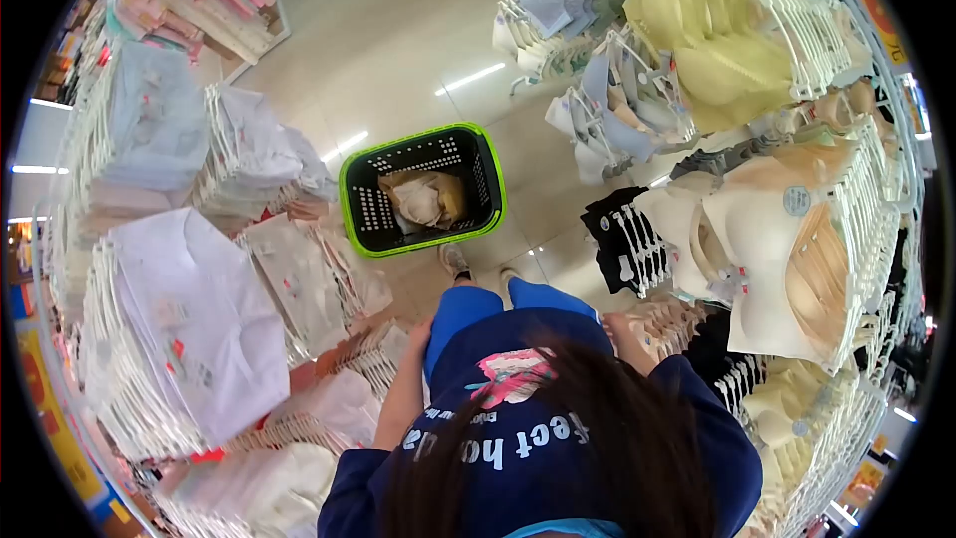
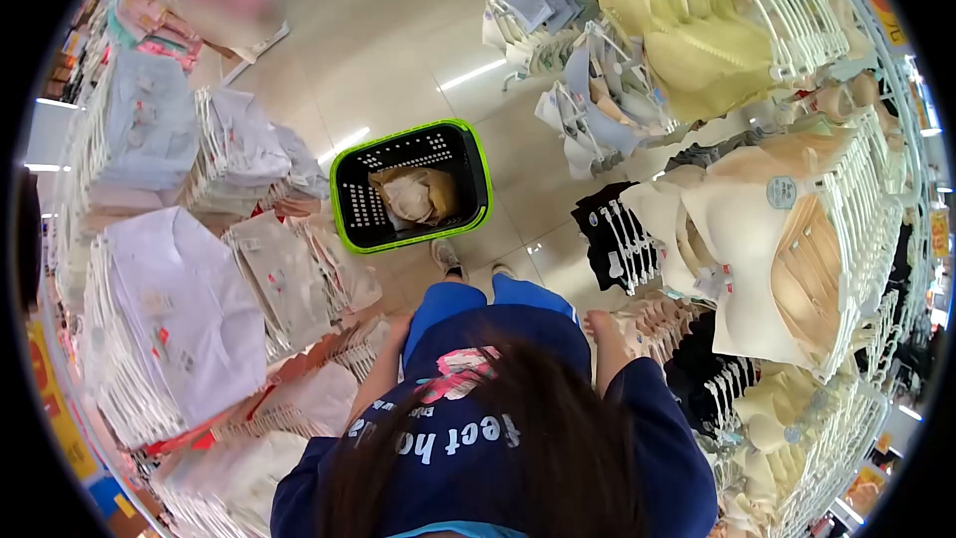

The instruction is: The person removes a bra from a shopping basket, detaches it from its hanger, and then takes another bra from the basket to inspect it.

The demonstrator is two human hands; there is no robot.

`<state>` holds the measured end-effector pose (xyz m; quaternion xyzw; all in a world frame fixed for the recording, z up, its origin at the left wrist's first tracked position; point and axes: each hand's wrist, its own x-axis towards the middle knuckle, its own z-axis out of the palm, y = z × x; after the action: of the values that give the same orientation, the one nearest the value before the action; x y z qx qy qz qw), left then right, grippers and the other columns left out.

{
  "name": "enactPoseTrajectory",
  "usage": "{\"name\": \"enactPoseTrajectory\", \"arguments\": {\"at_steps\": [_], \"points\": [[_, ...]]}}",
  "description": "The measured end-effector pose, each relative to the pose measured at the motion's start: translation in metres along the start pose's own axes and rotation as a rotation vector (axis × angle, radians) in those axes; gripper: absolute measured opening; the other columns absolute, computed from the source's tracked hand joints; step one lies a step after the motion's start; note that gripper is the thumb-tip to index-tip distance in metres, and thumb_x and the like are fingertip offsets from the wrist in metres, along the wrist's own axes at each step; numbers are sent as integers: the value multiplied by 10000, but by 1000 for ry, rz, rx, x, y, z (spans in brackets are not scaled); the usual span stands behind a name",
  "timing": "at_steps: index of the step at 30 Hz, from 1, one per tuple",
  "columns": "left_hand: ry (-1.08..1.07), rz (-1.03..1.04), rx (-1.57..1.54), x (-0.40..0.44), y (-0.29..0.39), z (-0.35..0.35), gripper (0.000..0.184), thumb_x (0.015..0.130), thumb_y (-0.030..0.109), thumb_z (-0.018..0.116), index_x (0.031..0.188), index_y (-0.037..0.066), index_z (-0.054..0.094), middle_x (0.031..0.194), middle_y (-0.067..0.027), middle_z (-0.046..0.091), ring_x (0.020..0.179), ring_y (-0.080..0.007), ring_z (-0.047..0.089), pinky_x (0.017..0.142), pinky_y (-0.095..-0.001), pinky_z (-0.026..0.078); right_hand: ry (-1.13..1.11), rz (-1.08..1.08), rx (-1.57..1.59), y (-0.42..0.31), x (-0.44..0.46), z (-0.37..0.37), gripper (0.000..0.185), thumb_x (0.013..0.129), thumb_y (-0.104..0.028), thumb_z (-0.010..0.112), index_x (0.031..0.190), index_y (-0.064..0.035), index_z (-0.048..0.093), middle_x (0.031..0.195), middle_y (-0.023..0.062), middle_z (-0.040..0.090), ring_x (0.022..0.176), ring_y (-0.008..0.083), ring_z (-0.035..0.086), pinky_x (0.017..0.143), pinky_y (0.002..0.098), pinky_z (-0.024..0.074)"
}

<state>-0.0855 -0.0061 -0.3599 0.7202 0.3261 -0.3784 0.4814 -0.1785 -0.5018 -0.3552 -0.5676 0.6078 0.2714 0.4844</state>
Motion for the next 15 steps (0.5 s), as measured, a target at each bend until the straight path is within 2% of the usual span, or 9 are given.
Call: {"name": "enactPoseTrajectory", "arguments": {"at_steps": [2, 3, 5, 8, 11, 14, 15], "points": [[5, 86, 136, -1, 45, -21, 431, 830, 356, 463, 1038, -1, 582, 949, -150, 610, 864, -222, 565, 775, -296, 424, 21, 63, -24, 16, -6, 13, 259, 796, -264, 508, 979, -103, 596, 805, 59, 607, 692, 204, 557, 636, 359, 438], [-23, 67, 103, 15, 48, -27, 427, 828, 355, 465, 1031, -1, 584, 949, -153, 611, 868, -226, 566, 776, -303, 425, 23, 84, -39, 18, -13, 22, 259, 796, -264, 507, 978, -102, 596, 805, 59, 607, 693, 204, 557, 637, 359, 438], [-66, 24, 40, 60, 41, -39, 419, 826, 353, 469, 1018, 0, 588, 948, -160, 611, 875, -235, 568, 777, -316, 426, -16, 38, -87, 11, -26, 43, 260, 796, -265, 507, 977, -101, 596, 806, 61, 607, 695, 205, 558, 639, 359, 438], [-121, -13, 140, 98, 55, -50, 415, 825, 349, 469, 999, -10, 585, 956, -174, 607, 894, -259, 568, 783, -336, 427, -77, -55, -154, -15, -41, 80, 261, 796, -266, 506, 976, -99, 597, 807, 64, 608, 698, 206, 559, 641, 360, 439], [-71, 236, 184, 142, 41, -44, 355, 838, 338, 486, 918, 1, 562, 745, -48, 557, 627, -140, 479, 554, -275, 399, -117, -142, -219, -55, -49, 109, 263, 796, -267, 506, 975, -98, 597, 809, 67, 609, 701, 208, 561, 644, 360, 439], [-146, 224, 237, 161, 54, -39, 349, 842, 323, 483, 964, 4, 556, 791, -71, 583, 678, -156, 526, 601, -292, 426, -148, -206, -295, -100, -52, 135, 264, 797, -268, 505, 974, -96, 598, 810, 70, 609, 704, 209, 562, 646, 360, 440], [-102, 263, 298, 167, 63, -36, 339, 843, 309, 485, 974, 4, 553, 806, -83, 587, 694, -170, 541, 619, -300, 433, -156, -220, -321, -112, -52, 143, 264, 797, -269, 505, 973, -95, 598, 810, 71, 610, 706, 210, 563, 647, 360, 440]]}}
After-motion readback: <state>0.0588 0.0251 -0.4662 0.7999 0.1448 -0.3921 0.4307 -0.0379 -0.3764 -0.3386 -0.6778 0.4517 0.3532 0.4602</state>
